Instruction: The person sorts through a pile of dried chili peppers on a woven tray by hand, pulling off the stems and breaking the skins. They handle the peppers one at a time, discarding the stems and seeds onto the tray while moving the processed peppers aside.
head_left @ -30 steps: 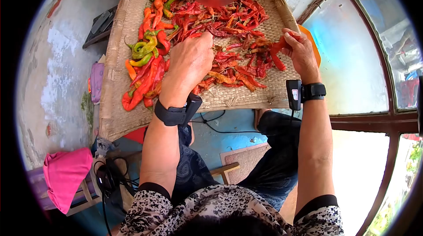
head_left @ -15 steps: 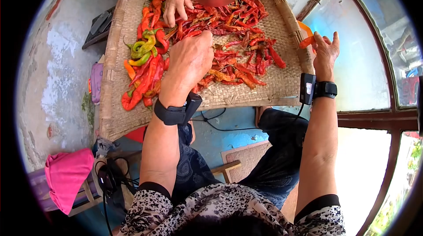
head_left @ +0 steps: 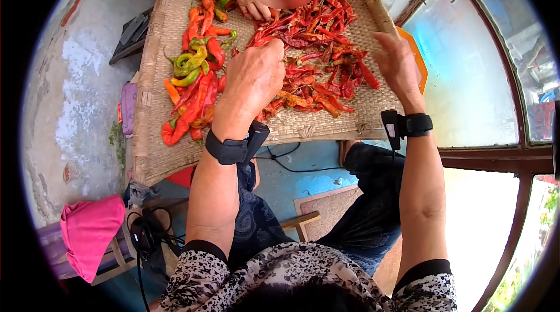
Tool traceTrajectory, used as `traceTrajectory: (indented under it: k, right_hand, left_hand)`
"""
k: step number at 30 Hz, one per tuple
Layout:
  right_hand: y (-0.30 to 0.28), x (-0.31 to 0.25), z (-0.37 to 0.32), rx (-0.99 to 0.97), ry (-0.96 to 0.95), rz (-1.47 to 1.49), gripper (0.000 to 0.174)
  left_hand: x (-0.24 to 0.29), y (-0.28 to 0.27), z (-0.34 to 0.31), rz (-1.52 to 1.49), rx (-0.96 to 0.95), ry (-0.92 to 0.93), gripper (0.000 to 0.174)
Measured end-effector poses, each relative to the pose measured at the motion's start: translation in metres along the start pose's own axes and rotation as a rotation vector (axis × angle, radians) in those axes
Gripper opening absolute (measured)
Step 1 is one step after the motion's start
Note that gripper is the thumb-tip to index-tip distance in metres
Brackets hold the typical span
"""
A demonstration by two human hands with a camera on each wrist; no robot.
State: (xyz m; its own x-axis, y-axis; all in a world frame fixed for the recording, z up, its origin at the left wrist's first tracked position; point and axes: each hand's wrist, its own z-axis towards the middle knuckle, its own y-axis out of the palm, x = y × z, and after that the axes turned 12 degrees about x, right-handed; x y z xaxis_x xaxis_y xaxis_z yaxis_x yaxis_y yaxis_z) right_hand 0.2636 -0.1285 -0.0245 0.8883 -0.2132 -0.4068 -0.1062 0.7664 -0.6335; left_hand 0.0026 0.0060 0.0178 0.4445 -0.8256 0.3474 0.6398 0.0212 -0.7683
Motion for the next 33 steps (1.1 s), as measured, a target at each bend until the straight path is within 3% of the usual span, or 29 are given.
traceTrajectory:
  k: [1, 3, 4, 7, 9, 12, 13, 17, 19, 21, 23, 25, 27, 29, 33]
  right_hand:
    - [0.008, -0.012, -0.007, -0.164, -0.077, 0.048, 0.038]
    - [0.017, -0.033, -0.013, -0.424, 0.109, 0.014, 0.033]
    - [0.019, -0.039, -0.017, -0.315, -0.007, 0.013, 0.025]
    - [0.022, -0.041, -0.008, -0.313, 0.022, -0.028, 0.019]
    - [0.016, -0.038, -0.001, -0.17, 0.019, 0.113, 0.014]
    - [0.001, -0.023, 0.009, -0.072, 0.198, 0.294, 0.016]
    - [-0.003, -0.016, 0.01, -0.075, 0.37, 0.347, 0.016]
    - [-0.024, 0.008, 0.014, 0.304, 0.639, 0.685, 0.026]
    - [-0.028, 0.021, 0.014, 0.488, 0.806, 0.652, 0.042]
    - [-0.029, 0.028, 0.009, 0.462, 0.828, 0.467, 0.043]
    - [-0.021, 0.031, 0.005, 0.241, 0.58, 0.121, 0.044]
    - [-0.007, 0.01, -0.001, -0.008, 0.309, 0.132, 0.025]
    - [0.01, -0.013, -0.007, -0.271, 0.195, 0.056, 0.027]
    - [0.021, -0.037, -0.012, -0.461, 0.201, -0.198, 0.03]
    - [0.035, -0.037, -0.021, -0.334, 0.147, -0.272, 0.024]
  left_hand:
    - [0.0, 0.0, -0.001, 0.002, -0.003, 0.0, 0.008]
    - [0.001, -0.001, -0.001, -0.006, -0.008, -0.008, 0.008]
    - [0.001, -0.001, 0.0, -0.005, -0.008, -0.004, 0.008]
    - [-0.002, -0.002, 0.0, 0.004, -0.019, -0.005, 0.008]
    - [-0.002, -0.002, 0.0, 0.002, 0.0, -0.004, 0.009]
    - [-0.002, -0.003, 0.001, 0.004, -0.003, -0.013, 0.008]
    - [-0.002, -0.004, 0.001, 0.003, -0.001, -0.015, 0.008]
    - [-0.002, -0.003, 0.001, 0.013, -0.02, -0.02, 0.008]
    - [-0.002, -0.003, 0.001, 0.017, -0.023, -0.02, 0.008]
    - [-0.003, 0.0, 0.0, 0.017, -0.007, -0.004, 0.007]
    - [-0.001, -0.001, 0.002, 0.015, -0.015, -0.009, 0.007]
    - [-0.002, 0.0, 0.0, 0.019, -0.027, -0.018, 0.006]
    - [-0.003, 0.002, 0.0, -0.011, 0.004, 0.012, 0.007]
    - [-0.001, 0.002, 0.001, -0.005, -0.01, 0.004, 0.007]
    - [0.002, -0.001, 0.001, -0.004, -0.03, -0.016, 0.007]
